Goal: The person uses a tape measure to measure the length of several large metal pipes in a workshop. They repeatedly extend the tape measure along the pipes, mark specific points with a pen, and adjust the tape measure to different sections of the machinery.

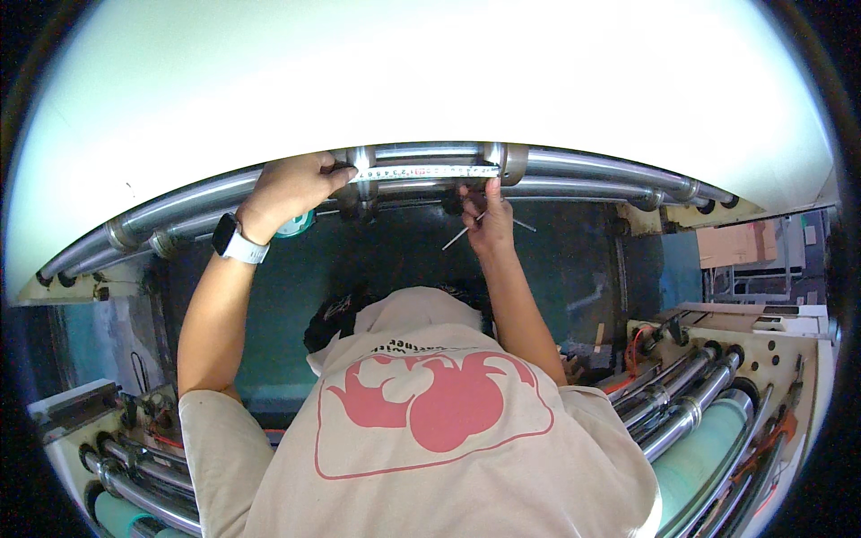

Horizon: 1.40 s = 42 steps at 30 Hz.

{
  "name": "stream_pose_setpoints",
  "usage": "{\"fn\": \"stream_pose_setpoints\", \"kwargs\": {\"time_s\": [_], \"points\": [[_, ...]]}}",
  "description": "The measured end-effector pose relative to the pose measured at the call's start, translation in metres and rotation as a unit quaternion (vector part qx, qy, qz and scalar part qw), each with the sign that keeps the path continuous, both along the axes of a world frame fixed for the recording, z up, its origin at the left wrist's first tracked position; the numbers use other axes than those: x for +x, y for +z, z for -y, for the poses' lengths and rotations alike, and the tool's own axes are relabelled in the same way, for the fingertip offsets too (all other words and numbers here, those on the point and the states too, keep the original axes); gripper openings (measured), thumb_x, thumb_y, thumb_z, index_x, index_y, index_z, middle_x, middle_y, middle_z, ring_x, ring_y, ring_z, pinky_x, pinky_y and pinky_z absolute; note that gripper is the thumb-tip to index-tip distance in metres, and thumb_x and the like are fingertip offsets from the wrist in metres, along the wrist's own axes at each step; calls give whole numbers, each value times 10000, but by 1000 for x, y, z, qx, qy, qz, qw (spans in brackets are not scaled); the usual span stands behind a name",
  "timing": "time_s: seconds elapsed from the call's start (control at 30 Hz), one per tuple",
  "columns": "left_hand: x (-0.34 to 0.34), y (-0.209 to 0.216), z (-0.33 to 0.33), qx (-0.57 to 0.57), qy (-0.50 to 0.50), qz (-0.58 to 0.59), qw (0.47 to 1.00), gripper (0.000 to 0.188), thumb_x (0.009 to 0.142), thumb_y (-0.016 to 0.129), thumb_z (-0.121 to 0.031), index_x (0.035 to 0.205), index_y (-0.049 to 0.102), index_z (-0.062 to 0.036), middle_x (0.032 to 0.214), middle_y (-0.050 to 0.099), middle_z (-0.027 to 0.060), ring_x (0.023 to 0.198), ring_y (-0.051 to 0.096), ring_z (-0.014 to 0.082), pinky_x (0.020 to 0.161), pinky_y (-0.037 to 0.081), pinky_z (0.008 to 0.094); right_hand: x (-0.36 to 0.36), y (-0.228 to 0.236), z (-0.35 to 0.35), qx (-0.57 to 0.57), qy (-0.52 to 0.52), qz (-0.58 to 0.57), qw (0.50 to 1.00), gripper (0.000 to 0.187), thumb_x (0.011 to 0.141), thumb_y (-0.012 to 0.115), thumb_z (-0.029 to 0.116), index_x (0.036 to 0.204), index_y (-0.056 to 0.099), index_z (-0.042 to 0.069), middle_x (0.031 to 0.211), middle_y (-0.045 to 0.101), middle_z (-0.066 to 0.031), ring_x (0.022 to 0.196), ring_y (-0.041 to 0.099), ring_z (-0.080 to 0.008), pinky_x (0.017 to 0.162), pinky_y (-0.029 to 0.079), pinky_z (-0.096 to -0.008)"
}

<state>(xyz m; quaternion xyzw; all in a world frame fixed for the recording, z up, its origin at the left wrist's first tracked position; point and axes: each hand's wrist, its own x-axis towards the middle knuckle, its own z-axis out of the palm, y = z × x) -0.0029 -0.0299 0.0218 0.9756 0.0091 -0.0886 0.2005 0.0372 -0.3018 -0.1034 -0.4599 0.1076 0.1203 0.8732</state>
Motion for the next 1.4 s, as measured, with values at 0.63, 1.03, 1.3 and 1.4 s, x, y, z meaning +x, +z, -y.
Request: {"fn": "stream_pose_setpoints", "kwargs": {"time_s": [0.63,1.03,1.3,1.4], "points": [[0,-4,-1,-6,-35,62,997,385,800,567,-405,825,654,-30,618,575,123,584,556,216,591,443,323,6,30,3,-350,-154,298,874,151,838,585,97,727,484,88,601,427,55,503,349,-30,433,290,-184],[-1,-1,-2,-15,-35,38,999,367,815,509,-382,814,657,-46,682,606,151,645,595,279,628,459,358,2,40,2,-238,-126,235,934,137,820,612,108,733,506,118,557,422,61,439,313,-16,380,246,-172],[-2,-8,-6,-2,-31,47,998,390,806,514,-404,768,655,-42,639,597,136,614,587,279,617,458,362,2,41,0,-226,-122,238,937,154,826,599,88,719,489,110,556,412,61,442,319,-16,376,244,-179],[-1,-4,-4,1,-31,37,999,395,804,515,-409,753,656,-43,627,594,133,606,584,277,618,458,368,3,38,3,-221,-123,239,938,177,810,627,102,703,487,105,577,450,56,461,349,-12,389,272,-176]]}}
